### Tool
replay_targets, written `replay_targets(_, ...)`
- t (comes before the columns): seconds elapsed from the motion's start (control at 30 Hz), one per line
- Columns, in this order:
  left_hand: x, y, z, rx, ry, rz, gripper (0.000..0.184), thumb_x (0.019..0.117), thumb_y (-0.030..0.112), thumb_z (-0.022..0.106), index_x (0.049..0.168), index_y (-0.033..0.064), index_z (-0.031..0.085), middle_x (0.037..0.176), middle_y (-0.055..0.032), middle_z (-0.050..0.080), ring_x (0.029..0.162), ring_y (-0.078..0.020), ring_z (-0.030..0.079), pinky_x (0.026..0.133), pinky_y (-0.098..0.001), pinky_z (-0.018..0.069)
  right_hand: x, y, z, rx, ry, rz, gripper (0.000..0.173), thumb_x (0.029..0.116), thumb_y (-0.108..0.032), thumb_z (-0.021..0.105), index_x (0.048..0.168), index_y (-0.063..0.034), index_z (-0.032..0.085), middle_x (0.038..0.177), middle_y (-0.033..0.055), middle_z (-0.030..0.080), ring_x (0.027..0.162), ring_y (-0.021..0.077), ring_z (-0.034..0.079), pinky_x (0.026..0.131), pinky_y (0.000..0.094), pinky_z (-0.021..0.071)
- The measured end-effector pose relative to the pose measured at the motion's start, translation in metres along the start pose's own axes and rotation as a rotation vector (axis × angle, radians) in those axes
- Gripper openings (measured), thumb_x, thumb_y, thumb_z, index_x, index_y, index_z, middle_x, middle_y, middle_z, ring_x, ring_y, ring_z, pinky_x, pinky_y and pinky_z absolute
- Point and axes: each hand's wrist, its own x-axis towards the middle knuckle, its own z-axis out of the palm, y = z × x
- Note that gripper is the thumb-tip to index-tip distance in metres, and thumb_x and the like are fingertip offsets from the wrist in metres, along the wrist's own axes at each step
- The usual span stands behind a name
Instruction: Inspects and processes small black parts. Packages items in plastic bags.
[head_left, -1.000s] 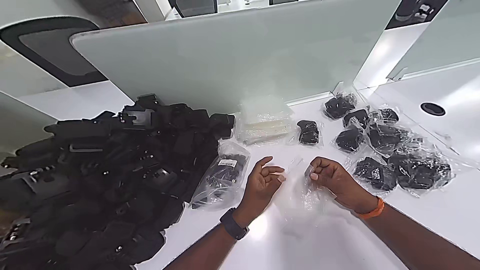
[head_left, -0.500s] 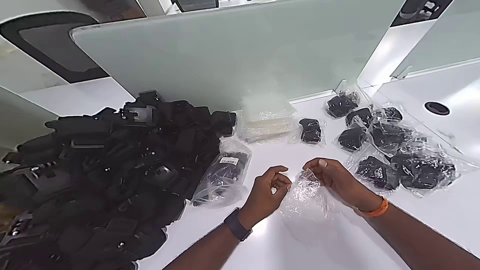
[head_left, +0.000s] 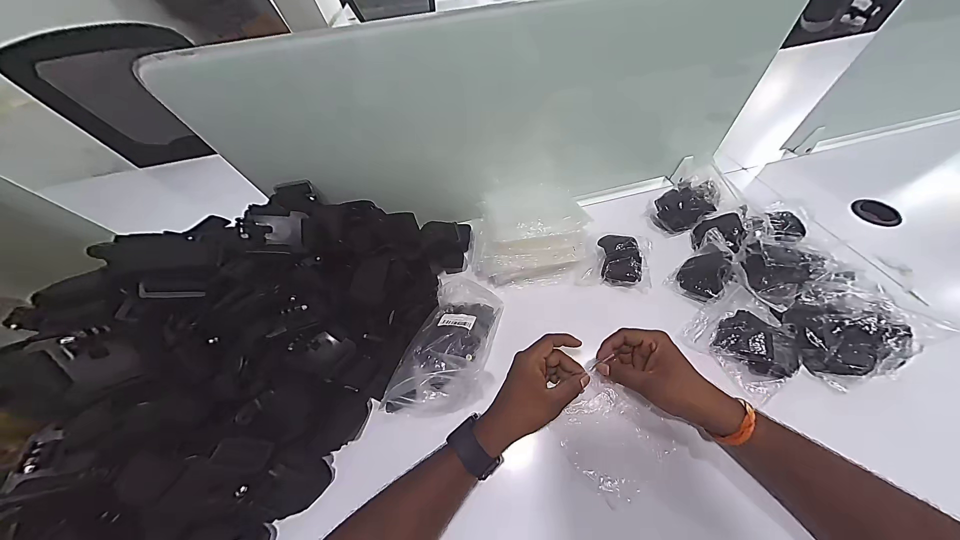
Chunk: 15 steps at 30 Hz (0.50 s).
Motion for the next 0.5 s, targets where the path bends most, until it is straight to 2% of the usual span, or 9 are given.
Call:
replay_targets(0.27, -0.0001, -0.0016, -0.0014, -0.03, 0.009, -0.006, 0.037, 0.0877, -0.002, 0.072, 0.121, -0.002, 0.056, 0.08, -0.0015, 0.069, 0.063, -0.0076, 0.064, 0.059, -0.0224, 0.0551, 0.0019, 0.0052, -0.0001, 0.016, 0.032, -0.146, 0.013, 0.0877, 0.001, 0.074, 0.097, -0.0056, 0.068, 0.084, -0.0022, 0.07, 0.072, 0.0053, 0.066, 0.068, 0.0223, 0.0574)
replay_targets(0.5, -0.0004, 0.0047, -0.0004, -0.082, 0.04, -0.07, 0.027, 0.0921, -0.003, 0.069, 0.117, -0.0034, 0.059, 0.084, -0.004, 0.073, 0.07, -0.0109, 0.071, 0.067, -0.0264, 0.0612, 0.0037, 0.0076, -0.0017, 0.035, 0.027, -0.116, 0.012, 0.0899, 0.001, 0.071, 0.1, -0.0037, 0.067, 0.086, -0.001, 0.069, 0.074, 0.0065, 0.065, 0.069, 0.023, 0.0567)
